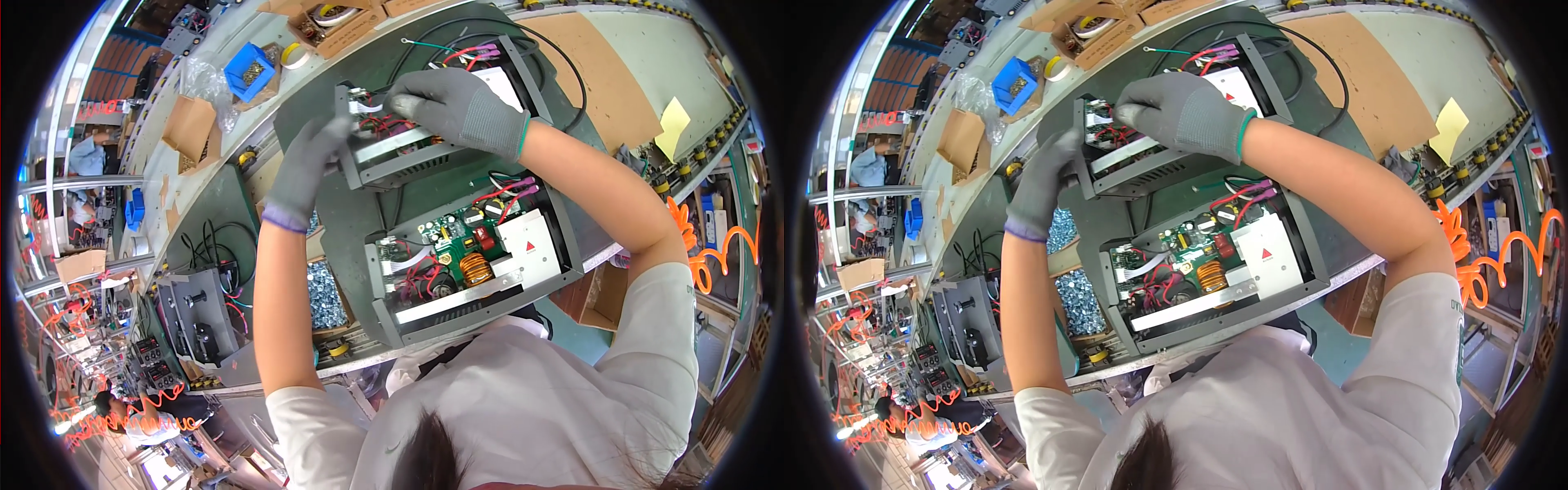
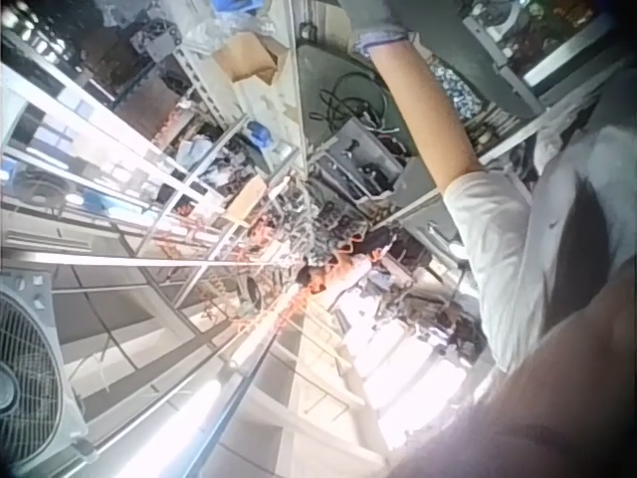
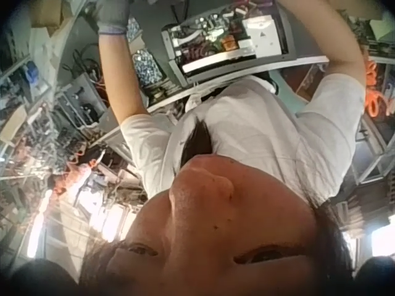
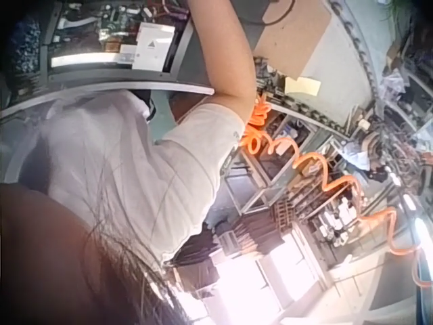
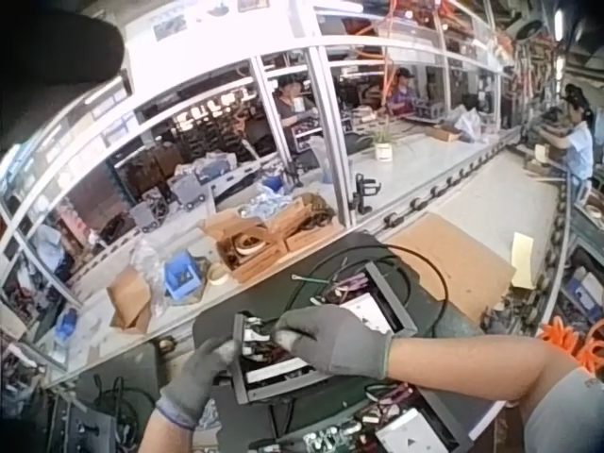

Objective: Assembling internal components of a power inverter unit on a factory assembly line.

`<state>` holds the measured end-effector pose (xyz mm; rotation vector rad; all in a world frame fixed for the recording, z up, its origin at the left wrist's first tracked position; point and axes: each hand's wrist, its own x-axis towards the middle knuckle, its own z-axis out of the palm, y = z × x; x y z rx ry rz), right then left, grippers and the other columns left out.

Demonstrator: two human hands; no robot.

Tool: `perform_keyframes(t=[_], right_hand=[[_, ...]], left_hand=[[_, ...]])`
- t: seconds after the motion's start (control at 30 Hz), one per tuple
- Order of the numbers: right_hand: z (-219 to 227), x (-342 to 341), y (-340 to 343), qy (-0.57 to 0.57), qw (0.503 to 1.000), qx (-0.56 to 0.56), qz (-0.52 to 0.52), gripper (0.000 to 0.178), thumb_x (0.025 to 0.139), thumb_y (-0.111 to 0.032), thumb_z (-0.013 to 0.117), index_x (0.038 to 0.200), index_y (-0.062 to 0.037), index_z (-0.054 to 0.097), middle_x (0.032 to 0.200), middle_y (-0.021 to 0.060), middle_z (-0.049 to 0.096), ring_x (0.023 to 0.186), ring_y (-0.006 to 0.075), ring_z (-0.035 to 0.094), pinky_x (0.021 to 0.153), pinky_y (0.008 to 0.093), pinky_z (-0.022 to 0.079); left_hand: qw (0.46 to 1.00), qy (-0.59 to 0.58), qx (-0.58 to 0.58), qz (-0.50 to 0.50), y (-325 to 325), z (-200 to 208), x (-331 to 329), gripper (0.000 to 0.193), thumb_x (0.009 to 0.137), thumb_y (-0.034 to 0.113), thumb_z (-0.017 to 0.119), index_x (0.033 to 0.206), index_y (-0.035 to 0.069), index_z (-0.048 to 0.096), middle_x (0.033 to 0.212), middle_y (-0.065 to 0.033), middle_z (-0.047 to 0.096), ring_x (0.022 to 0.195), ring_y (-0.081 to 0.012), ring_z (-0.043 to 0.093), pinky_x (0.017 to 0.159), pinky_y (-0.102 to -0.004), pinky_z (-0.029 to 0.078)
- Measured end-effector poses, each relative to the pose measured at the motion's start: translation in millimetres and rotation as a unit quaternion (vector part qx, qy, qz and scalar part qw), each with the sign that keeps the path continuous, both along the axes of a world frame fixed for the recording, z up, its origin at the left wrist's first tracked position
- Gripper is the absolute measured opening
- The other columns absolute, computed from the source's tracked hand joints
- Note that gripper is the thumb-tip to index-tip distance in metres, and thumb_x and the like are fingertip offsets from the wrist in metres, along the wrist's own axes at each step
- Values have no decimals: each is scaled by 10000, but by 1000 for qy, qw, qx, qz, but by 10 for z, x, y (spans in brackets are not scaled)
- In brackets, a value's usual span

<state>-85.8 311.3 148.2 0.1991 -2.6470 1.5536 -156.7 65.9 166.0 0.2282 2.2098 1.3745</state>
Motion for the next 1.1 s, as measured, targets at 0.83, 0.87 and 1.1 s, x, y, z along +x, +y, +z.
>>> perform_keyframes(t=[0.83, 0.87, 1.1], right_hand=[[33, 3017, 874, -178, 915, -361, -40, 476, 1028, -370, 525, 917, 73, 660, 876, 155, 683, 849, 225, 655, 781, 350, 510], [23, 3256, 951, -217, 948, -227, -55, 508, 1027, -417, 508, 876, 31, 692, 833, 142, 693, 829, 221, 672, 802, 344, 529], [-1302, 4096, 1185, -578, 704, 258, -322, 746, 876, -556, 590, 1395, -21, 546, 1364, 199, 606, 1234, 348, 603, 1030, 444, 488]], left_hand=[[896, 270, -343, 79, -1880, -1831, -295, 251, 873, 230, 620, 1007, 70, 760, 1017, -202, 724, 971, -358, 697, 884, -429, 533], [890, 278, -353, 79, -1872, -1783, -285, 253, 866, 229, 628, 1003, 59, 755, 1014, -205, 723, 961, -364, 699, 883, -429, 532], [887, 242, -365, 147, -2271, -1961, -392, 284, 877, 231, 671, 981, -24, 742, 970, -222, 736, 806, -331, 707, 791, -407, 537]])
